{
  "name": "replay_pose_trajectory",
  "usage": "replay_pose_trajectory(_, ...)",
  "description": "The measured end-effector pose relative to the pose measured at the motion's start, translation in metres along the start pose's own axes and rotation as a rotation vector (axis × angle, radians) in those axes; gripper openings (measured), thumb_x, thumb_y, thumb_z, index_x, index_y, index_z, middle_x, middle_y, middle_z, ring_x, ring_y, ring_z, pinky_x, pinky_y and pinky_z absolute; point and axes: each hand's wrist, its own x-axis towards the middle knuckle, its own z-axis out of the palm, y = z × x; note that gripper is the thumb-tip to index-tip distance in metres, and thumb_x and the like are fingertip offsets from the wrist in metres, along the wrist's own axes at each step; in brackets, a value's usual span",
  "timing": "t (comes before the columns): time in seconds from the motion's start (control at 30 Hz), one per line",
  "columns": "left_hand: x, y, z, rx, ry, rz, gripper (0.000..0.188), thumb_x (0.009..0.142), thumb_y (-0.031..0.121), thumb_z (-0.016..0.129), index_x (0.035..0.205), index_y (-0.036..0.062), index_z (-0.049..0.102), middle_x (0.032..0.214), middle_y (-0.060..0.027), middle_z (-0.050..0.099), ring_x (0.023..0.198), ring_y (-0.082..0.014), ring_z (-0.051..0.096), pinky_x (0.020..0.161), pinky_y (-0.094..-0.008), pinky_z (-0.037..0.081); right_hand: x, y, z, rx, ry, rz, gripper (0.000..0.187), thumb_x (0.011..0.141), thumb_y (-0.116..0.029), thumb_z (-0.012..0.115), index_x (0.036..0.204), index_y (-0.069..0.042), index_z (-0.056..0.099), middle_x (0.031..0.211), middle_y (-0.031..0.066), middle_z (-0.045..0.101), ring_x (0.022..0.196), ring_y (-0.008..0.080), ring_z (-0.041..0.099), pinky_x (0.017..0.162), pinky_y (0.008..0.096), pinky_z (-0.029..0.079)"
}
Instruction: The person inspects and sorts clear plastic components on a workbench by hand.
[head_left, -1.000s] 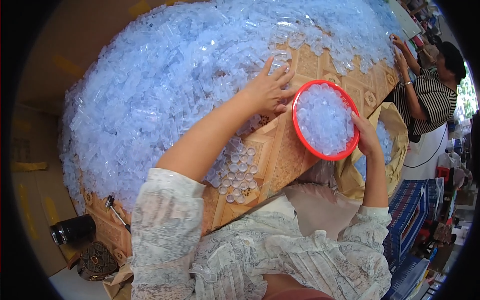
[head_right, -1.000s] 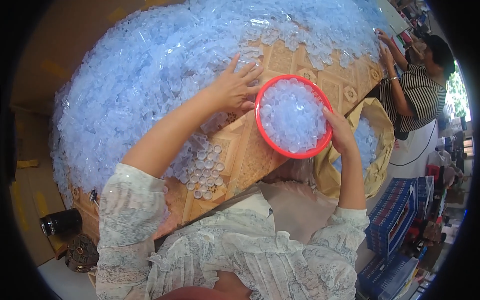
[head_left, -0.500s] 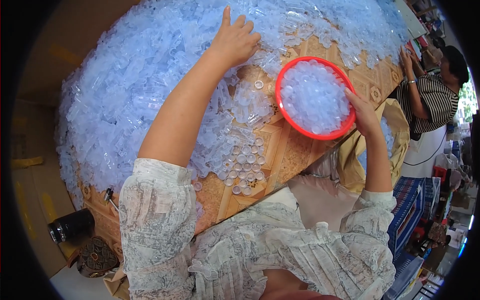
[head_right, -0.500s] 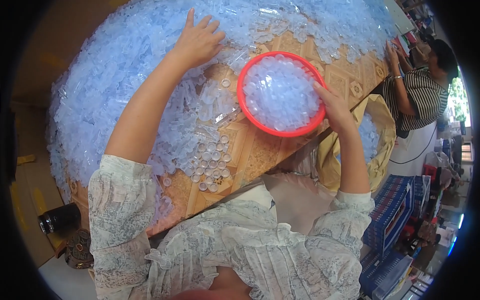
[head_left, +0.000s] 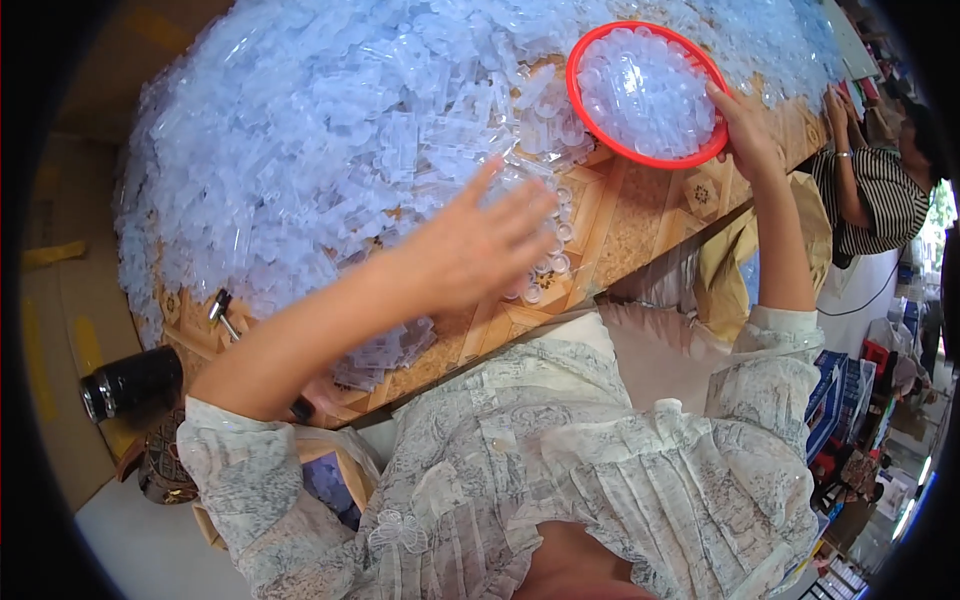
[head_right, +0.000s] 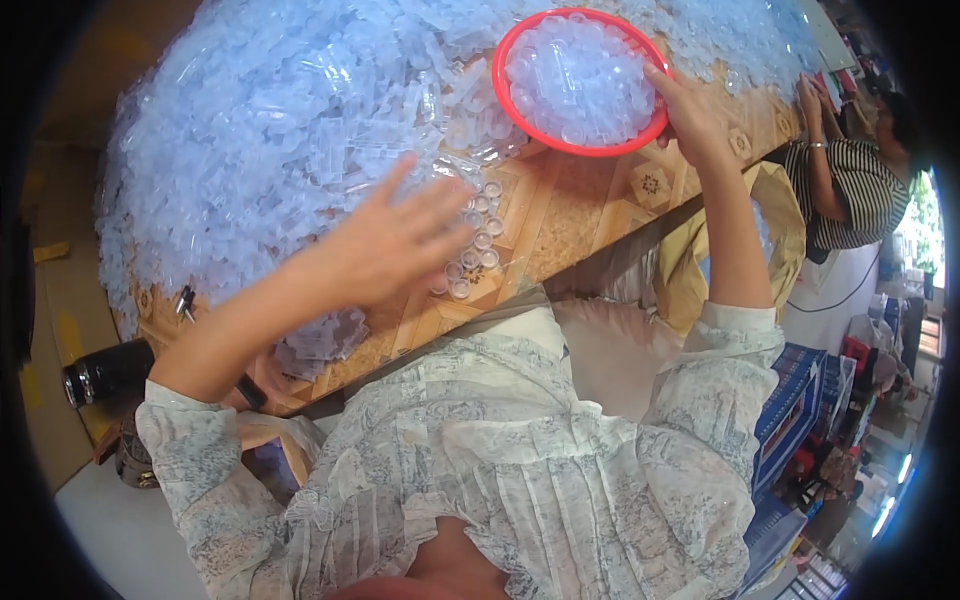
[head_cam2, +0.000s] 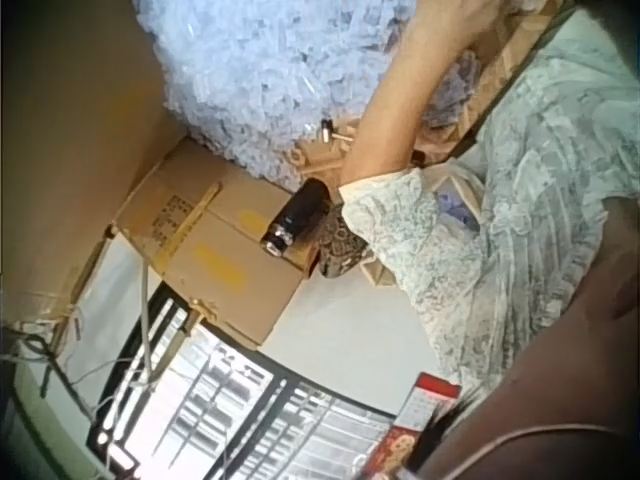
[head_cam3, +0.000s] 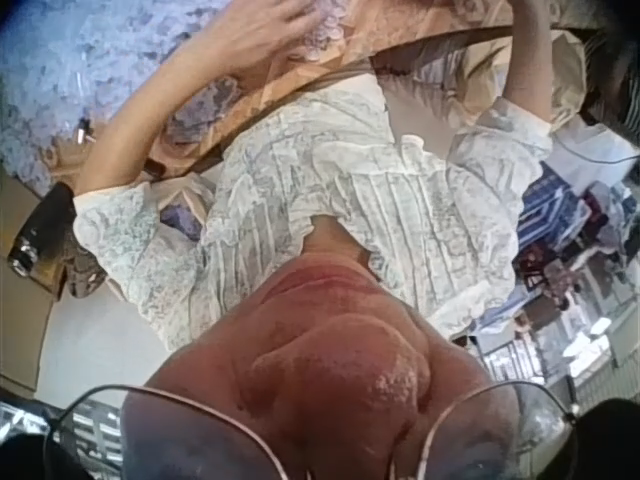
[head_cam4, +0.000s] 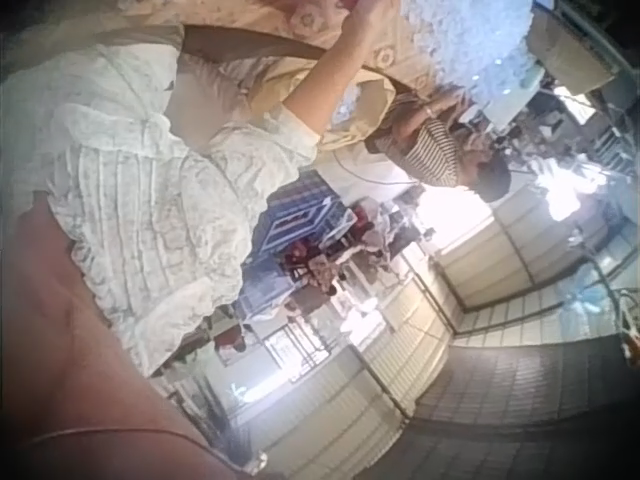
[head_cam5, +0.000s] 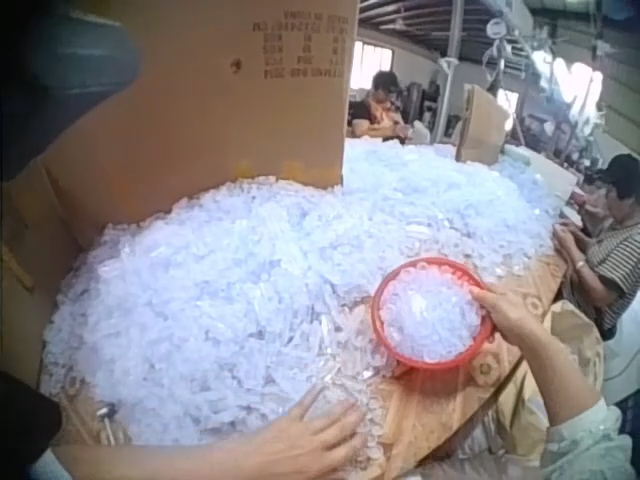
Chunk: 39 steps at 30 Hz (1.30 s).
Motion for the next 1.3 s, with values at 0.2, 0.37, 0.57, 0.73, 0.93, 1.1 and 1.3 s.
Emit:
replay_pose_trajectory(0.2,0.004,0.015,0.035,-0.021,-0.089,0.091,0.065,0.082,0.057,0.052,0.137,0.0211,0.042,0.150,-0.0137,0.026,0.142,-0.0281,0.016,0.113,-0.0576,0.004,-0.023,0.041,0.014,0.232,0.010,0.130,0.034,0.093,-0.037,0.052,0.106,-0.006,0.056,0.067,0.0002,0.058,0.046,0.0095,0.054,0.032,0.0230,0.039)
replay_pose_trajectory(0.37,0.024,-0.006,0.049,0.194,-0.055,-0.024,0.063,0.086,0.059,0.043,0.138,0.0234,0.041,0.151,-0.0123,0.026,0.142,-0.0287,0.015,0.112,-0.0588,0.002,-0.027,0.052,0.025,0.353,0.010,0.081,0.030,0.094,-0.037,0.051,0.099,-0.009,0.057,0.066,-0.0014,0.056,0.046,0.0087,0.053,0.032,0.0230,0.036)
replay_pose_trajectory(0.57,0.044,-0.019,0.049,0.342,-0.038,-0.286,0.060,0.087,0.057,0.044,0.136,0.0217,0.047,0.150,-0.0109,0.027,0.141,-0.0286,0.018,0.106,-0.0682,0.007,-0.002,0.045,0.019,0.225,-0.038,0.077,0.027,0.095,-0.035,0.049,0.096,-0.009,0.056,0.064,-0.0017,0.056,0.044,0.0080,0.052,0.032,0.0221,0.038)
replay_pose_trajectory(0.73,0.055,-0.026,0.044,0.281,-0.006,-0.402,0.066,0.086,0.063,0.042,0.132,0.0170,0.052,0.146,-0.0160,0.032,0.140,-0.0327,0.020,0.104,-0.0705,0.011,0.006,0.048,0.006,0.283,-0.008,-0.022,0.023,0.093,-0.026,0.054,0.095,-0.004,0.060,0.063,-0.0014,0.055,0.044,0.0056,0.048,0.033,0.0200,0.036)
replay_pose_trajectory(0.93,0.069,-0.036,0.028,0.279,-0.008,-0.523,0.058,0.088,0.053,0.049,0.129,0.0125,0.052,0.141,-0.0176,0.039,0.135,-0.0355,0.030,0.103,-0.0685,0.017,-0.004,0.028,-0.006,0.204,0.049,-0.171,0.021,0.092,-0.021,0.055,0.097,-0.002,0.061,0.061,0.0000,0.054,0.040,0.0065,0.044,0.034,0.0207,0.034)
replay_pose_trajectory(1.1,0.059,-0.048,0.020,0.423,0.047,-0.581,0.051,0.086,0.040,0.058,0.128,0.0110,0.050,0.130,-0.0159,0.049,0.128,-0.0365,0.040,0.104,-0.0659,0.020,-0.011,0.006,-0.010,-0.022,0.215,-0.307,0.027,0.091,-0.022,0.055,0.102,0.001,0.064,0.061,0.0008,0.055,0.041,0.0068,0.044,0.035,0.0226,0.034)
replay_pose_trajectory(1.3,0.066,-0.060,0.013,0.436,0.322,-0.486,0.045,0.087,0.032,0.060,0.123,0.0076,0.053,0.118,-0.0129,0.056,0.120,-0.0339,0.047,0.100,-0.0592,0.031,0.000,0.000,0.002,-0.036,0.185,-0.295,0.028,0.092,-0.023,0.054,0.107,0.000,0.062,0.062,-0.0016,0.054,0.039,0.0054,0.044,0.033,0.0212,0.032)
